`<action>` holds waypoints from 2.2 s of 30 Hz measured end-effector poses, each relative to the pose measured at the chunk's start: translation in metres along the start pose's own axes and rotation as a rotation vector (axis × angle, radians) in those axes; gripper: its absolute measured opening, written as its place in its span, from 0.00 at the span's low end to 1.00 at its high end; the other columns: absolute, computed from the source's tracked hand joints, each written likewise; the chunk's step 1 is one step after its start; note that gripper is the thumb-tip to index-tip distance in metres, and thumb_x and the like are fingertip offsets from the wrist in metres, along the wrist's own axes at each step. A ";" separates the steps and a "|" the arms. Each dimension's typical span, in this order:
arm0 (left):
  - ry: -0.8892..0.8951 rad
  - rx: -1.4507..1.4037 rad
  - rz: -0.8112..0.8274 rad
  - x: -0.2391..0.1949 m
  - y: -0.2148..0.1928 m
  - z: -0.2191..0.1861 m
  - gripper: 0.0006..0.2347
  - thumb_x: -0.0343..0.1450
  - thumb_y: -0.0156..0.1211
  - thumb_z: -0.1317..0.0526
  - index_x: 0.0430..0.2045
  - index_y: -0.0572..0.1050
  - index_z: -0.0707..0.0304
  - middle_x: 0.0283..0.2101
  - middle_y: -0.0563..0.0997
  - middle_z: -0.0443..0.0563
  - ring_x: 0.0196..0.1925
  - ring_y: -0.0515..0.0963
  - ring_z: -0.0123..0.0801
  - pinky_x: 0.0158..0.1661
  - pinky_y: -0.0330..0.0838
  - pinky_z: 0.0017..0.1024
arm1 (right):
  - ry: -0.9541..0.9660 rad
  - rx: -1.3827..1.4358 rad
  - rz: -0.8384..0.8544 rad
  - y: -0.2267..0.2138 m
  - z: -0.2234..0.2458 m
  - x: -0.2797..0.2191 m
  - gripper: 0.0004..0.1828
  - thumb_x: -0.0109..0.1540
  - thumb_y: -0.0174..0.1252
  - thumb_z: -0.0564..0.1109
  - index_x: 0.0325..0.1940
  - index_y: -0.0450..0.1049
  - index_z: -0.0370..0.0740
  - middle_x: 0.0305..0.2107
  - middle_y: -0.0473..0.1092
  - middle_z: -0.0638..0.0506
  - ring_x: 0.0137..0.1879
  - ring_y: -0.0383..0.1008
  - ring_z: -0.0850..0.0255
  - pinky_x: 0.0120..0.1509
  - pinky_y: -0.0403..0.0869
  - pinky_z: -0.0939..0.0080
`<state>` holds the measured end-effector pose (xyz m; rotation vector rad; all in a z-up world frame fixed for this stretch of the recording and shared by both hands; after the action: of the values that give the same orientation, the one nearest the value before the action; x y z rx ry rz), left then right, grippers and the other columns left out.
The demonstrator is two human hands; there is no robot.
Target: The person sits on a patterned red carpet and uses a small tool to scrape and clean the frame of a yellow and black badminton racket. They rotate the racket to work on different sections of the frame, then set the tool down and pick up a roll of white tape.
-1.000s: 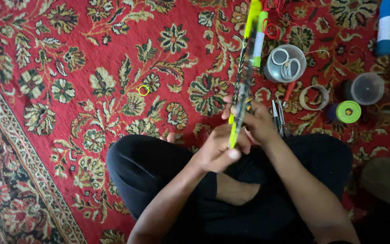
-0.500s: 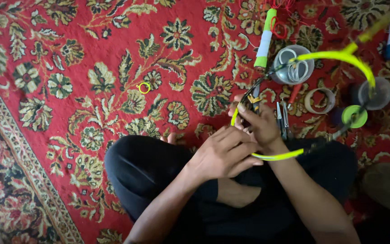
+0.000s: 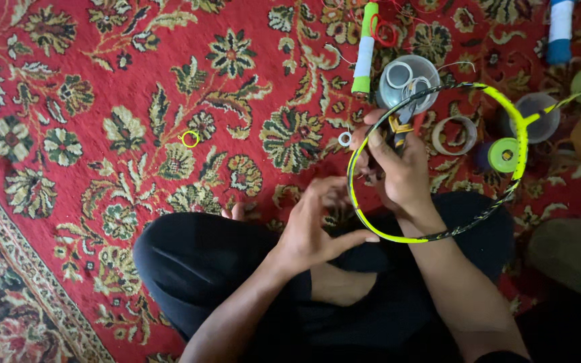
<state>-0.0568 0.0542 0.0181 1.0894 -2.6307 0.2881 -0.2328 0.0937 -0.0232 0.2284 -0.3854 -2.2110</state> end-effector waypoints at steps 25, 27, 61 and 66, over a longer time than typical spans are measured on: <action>-0.629 -0.869 -0.159 -0.021 -0.001 0.028 0.19 0.79 0.50 0.69 0.67 0.63 0.76 0.38 0.77 0.66 0.32 0.87 0.53 0.35 0.87 0.43 | 0.077 -0.127 0.184 0.044 0.016 -0.009 0.23 0.69 0.52 0.44 0.63 0.73 0.25 0.19 0.72 0.42 0.19 0.63 0.69 0.24 0.56 0.75; -0.708 -0.914 -0.125 -0.024 0.001 0.025 0.23 0.78 0.51 0.68 0.71 0.61 0.73 0.37 0.76 0.65 0.35 0.88 0.60 0.37 0.87 0.47 | 0.188 0.013 0.180 0.037 -0.004 -0.013 0.27 0.67 0.52 0.49 0.63 0.72 0.25 0.36 0.80 0.34 0.25 0.71 0.71 0.27 0.58 0.77; -0.964 -1.566 -0.166 -0.069 0.015 0.033 0.28 0.82 0.43 0.65 0.81 0.49 0.41 0.39 0.74 0.66 0.52 0.81 0.74 0.38 0.87 0.44 | -0.413 -1.049 0.234 0.019 -0.036 -0.077 0.33 0.53 0.48 0.39 0.64 0.66 0.34 0.54 0.71 0.33 0.56 0.73 0.34 0.61 0.72 0.40; -0.997 -1.525 -0.184 -0.069 0.014 0.035 0.28 0.81 0.43 0.66 0.81 0.50 0.43 0.38 0.74 0.64 0.51 0.81 0.73 0.36 0.88 0.42 | -0.266 -1.087 0.215 0.012 -0.050 -0.079 0.35 0.49 0.51 0.39 0.62 0.68 0.37 0.49 0.70 0.39 0.54 0.73 0.41 0.56 0.75 0.46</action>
<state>-0.0258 0.0992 -0.0390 0.8226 -2.1136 -2.3196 -0.1605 0.1394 -0.0630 -0.6610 0.6406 -1.9357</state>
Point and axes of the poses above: each hand's wrist, its own x-axis towards the middle knuckle, its own y-axis out of the palm, z = x × y, the point moved 6 cm from there along x, towards the middle knuckle
